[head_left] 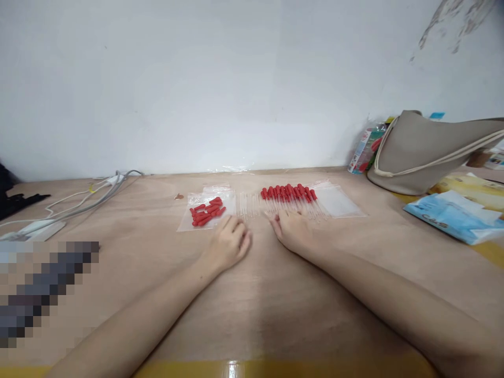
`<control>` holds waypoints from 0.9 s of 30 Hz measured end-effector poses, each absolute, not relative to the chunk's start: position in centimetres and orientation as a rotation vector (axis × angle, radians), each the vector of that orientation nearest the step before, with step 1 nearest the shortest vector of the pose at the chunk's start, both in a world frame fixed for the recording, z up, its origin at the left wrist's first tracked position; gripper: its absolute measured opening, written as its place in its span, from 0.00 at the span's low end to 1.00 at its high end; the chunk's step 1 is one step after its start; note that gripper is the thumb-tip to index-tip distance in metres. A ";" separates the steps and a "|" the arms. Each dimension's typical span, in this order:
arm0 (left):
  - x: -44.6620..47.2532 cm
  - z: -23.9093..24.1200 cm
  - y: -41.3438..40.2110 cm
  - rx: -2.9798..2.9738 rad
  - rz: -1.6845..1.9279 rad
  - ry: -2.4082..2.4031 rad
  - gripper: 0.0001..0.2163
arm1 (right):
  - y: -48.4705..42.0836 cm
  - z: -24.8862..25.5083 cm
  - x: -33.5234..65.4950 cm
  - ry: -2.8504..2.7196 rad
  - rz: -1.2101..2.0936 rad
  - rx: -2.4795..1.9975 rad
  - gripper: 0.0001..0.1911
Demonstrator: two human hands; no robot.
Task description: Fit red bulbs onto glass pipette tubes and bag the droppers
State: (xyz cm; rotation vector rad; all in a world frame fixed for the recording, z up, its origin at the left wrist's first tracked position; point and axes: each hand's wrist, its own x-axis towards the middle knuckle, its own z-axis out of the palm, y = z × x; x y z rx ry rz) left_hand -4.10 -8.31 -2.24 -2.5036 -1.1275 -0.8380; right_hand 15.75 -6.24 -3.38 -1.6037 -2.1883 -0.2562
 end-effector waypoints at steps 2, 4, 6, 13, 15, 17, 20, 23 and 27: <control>-3.2 -2.3 -9.4 -2.675 -0.809 -1.110 0.07 | -7.7 -3.8 17.2 -2.235 -0.239 -1.576 0.13; -2.9 -2.3 -9.9 -2.777 -0.816 -1.162 0.06 | -8.6 -3.9 18.4 -2.256 -0.157 -1.554 0.11; -3.2 -2.2 -9.7 -2.831 -0.835 -1.197 0.07 | -8.9 -3.8 19.0 -2.270 -0.062 -1.501 0.10; -5.6 -1.7 -7.5 -3.083 -0.793 -0.905 0.16 | -8.4 -3.8 18.8 -2.230 0.159 -1.329 0.11; -5.7 -2.0 -7.2 -3.125 -0.787 -0.893 0.11 | -8.2 -4.1 18.5 -2.220 0.227 -1.327 0.10; -5.5 -2.3 -6.9 -3.133 -0.830 -0.911 0.07 | -8.0 -4.4 18.3 -2.211 0.269 -1.345 0.08; -5.3 -2.6 -6.8 -3.079 -0.946 -0.996 0.05 | -7.8 -4.7 18.0 -2.189 0.272 -1.350 0.06; -5.0 -2.9 -6.9 -3.012 -1.057 -1.129 0.04 | -7.9 -4.7 17.9 -2.143 0.281 -1.298 0.06; -4.5 -3.1 -7.4 -2.958 -1.155 -1.226 0.03 | -8.5 -4.3 17.7 -2.125 0.313 -1.239 0.07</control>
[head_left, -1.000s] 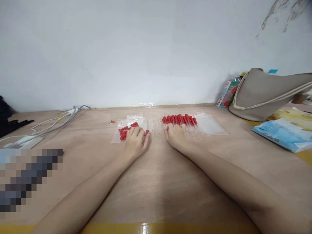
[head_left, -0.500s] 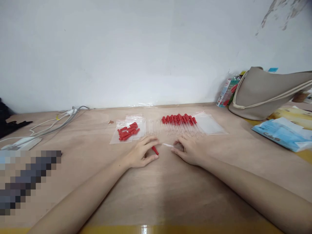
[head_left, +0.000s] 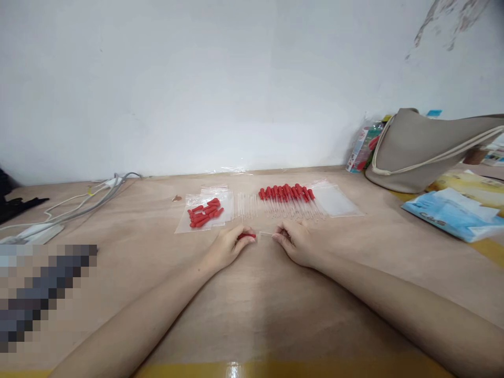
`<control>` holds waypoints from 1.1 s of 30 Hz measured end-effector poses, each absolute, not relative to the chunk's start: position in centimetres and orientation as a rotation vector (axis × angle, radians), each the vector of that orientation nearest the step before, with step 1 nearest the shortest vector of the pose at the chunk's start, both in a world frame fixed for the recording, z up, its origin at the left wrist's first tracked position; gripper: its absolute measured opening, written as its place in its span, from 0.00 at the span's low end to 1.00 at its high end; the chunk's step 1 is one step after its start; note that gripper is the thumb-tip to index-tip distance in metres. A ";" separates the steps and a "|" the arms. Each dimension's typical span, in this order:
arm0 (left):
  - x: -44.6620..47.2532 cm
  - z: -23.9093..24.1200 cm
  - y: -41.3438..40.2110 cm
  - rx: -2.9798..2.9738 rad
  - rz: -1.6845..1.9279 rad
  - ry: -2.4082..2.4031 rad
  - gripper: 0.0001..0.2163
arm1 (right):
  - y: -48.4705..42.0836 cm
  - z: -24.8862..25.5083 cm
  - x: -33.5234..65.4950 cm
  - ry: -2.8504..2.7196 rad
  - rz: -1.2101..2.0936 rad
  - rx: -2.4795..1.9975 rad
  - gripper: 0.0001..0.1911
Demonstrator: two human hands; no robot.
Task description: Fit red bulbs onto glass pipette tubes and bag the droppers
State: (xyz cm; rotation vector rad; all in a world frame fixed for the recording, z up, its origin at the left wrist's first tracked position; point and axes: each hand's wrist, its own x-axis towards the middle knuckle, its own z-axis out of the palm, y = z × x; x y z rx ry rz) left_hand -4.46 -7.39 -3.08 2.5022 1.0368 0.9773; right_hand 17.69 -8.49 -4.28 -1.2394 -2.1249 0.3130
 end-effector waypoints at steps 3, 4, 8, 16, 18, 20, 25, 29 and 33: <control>-4.2 -3.2 -7.6 2.490 1.015 1.036 0.04 | -8.8 -4.0 17.6 -2.141 0.294 -1.220 0.07; -4.2 -3.2 -7.6 2.481 1.013 1.035 0.05 | -8.8 -3.9 17.5 -2.144 0.289 -1.213 0.07; -4.1 -3.1 -7.7 2.503 1.004 1.054 0.05 | -8.9 -3.7 17.5 -2.167 0.315 -1.158 0.06; -4.0 -3.1 -8.1 2.561 1.014 0.972 0.05 | -8.6 -4.1 17.8 -2.211 0.314 -1.053 0.04; -3.9 -3.2 -8.2 2.556 1.001 0.952 0.05 | -8.5 -4.2 17.8 -2.218 0.284 -1.033 0.04; -3.9 -3.4 -8.3 2.551 0.983 0.944 0.06 | -8.4 -4.2 17.8 -2.221 0.241 -1.024 0.04; -3.8 -3.5 -8.4 2.526 0.971 0.998 0.06 | -8.7 -3.8 17.6 -2.233 0.085 -1.027 0.04; -3.8 -3.6 -8.3 2.513 0.913 1.032 0.07 | -8.8 -3.7 17.4 -2.261 0.036 -1.037 0.06; -3.7 -3.7 -8.3 2.487 0.894 1.081 0.08 | -8.9 -3.7 17.1 -2.277 0.009 -1.047 0.08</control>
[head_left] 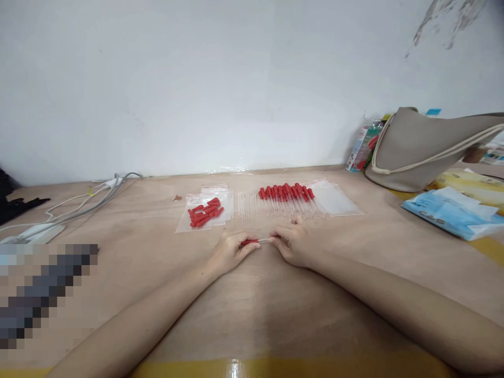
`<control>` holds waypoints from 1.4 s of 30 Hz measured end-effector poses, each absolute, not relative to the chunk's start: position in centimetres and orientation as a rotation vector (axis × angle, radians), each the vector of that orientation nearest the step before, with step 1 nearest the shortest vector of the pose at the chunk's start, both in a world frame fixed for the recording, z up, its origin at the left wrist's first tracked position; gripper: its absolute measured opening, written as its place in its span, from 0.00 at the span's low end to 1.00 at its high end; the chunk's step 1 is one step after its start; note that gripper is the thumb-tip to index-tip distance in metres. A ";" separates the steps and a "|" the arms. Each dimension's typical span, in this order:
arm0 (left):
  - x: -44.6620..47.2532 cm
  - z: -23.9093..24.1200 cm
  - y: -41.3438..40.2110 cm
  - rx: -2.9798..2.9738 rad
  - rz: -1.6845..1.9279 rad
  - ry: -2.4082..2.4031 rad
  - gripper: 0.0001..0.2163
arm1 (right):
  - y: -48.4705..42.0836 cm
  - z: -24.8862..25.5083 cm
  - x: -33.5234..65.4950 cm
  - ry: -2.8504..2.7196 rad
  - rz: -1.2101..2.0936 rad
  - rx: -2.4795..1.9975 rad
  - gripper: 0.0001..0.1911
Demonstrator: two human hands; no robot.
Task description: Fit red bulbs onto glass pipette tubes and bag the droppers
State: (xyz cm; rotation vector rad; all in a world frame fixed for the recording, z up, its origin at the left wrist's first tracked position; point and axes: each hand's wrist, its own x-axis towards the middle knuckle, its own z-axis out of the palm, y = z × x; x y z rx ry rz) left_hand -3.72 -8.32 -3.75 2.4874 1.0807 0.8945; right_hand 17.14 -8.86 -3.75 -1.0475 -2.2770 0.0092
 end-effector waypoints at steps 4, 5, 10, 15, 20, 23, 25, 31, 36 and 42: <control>-3.5 -3.9 -8.4 2.473 0.927 1.078 0.07 | -8.8 -3.9 16.8 -2.299 0.012 -1.054 0.11; -3.4 -3.9 -8.5 2.466 0.940 1.081 0.07 | -8.8 -4.0 16.7 -2.302 0.026 -1.060 0.11; -3.1 -3.8 -8.6 2.440 0.965 1.096 0.08 | -8.7 -4.1 16.4 -2.346 0.097 -1.118 0.15; -3.5 -3.9 -8.3 2.383 1.054 1.145 0.10 | -8.6 -3.8 16.2 -2.335 0.117 -1.153 0.15; -3.9 -3.8 -8.1 2.451 1.037 1.152 0.09 | -8.2 -3.7 16.8 -2.329 0.012 -1.015 0.12; -3.9 -3.6 -8.2 2.466 1.001 1.116 0.08 | -8.0 -3.7 17.3 -2.347 -0.103 -0.918 0.13; -3.9 -3.4 -8.3 2.447 0.985 1.117 0.08 | -8.0 -3.5 17.5 -2.339 -0.165 -0.867 0.14; -4.0 -3.5 -8.3 2.385 0.989 1.141 0.08 | -8.1 -3.4 17.7 -2.312 -0.163 -0.854 0.11; -4.2 -3.2 -8.2 2.383 1.004 1.104 0.09 | -7.9 -3.7 18.4 -2.299 0.027 -0.880 0.07; -3.9 -3.3 -8.4 2.363 1.020 1.120 0.07 | -8.0 -3.8 18.3 -2.290 0.078 -0.878 0.09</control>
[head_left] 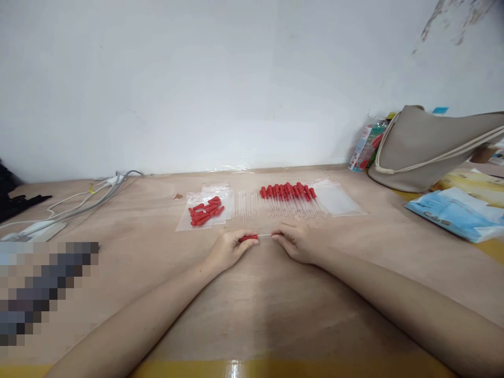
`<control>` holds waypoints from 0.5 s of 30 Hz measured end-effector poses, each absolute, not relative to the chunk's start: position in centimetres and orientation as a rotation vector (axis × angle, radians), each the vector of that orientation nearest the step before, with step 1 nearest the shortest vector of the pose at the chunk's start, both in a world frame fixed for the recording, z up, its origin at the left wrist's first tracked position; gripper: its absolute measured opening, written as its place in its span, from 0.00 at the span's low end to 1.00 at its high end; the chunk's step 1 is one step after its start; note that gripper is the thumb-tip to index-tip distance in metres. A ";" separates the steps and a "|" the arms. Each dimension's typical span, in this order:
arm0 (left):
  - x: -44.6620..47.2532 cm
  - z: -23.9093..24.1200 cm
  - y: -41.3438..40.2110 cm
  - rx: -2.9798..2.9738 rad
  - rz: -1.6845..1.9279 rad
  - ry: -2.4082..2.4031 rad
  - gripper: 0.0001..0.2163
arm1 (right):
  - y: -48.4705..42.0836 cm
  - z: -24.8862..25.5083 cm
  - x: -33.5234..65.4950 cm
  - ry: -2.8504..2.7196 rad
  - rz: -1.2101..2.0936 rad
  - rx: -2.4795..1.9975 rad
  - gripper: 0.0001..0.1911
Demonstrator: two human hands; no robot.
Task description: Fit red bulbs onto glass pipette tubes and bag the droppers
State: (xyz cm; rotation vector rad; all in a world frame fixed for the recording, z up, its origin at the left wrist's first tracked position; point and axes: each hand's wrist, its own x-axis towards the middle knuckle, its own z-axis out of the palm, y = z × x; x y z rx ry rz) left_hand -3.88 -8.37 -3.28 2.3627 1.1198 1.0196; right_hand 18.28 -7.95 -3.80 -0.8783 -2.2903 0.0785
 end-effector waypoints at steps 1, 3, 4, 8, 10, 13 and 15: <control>-3.8 -3.4 -8.4 2.355 1.019 1.124 0.07 | -8.0 -3.8 18.1 -2.293 0.059 -0.878 0.10; -3.7 -3.6 -8.4 2.322 1.005 1.133 0.08 | -8.1 -3.9 17.7 -2.299 0.051 -0.901 0.11; -3.6 -3.6 -8.4 2.290 1.000 1.136 0.08 | -8.2 -3.9 17.6 -2.302 0.059 -0.919 0.11; -3.4 -3.6 -8.6 2.188 0.939 1.096 0.09 | -8.2 -4.0 17.2 -2.324 0.063 -0.959 0.13; -3.3 -3.4 -8.7 2.197 0.899 1.078 0.09 | -8.1 -4.0 17.1 -2.345 0.051 -0.956 0.14; -3.3 -3.3 -8.8 2.220 0.883 1.085 0.09 | -8.0 -3.9 17.0 -2.392 0.069 -0.964 0.15; -3.3 -3.3 -8.8 2.249 0.874 1.099 0.09 | -8.1 -3.7 16.9 -2.415 0.095 -0.972 0.15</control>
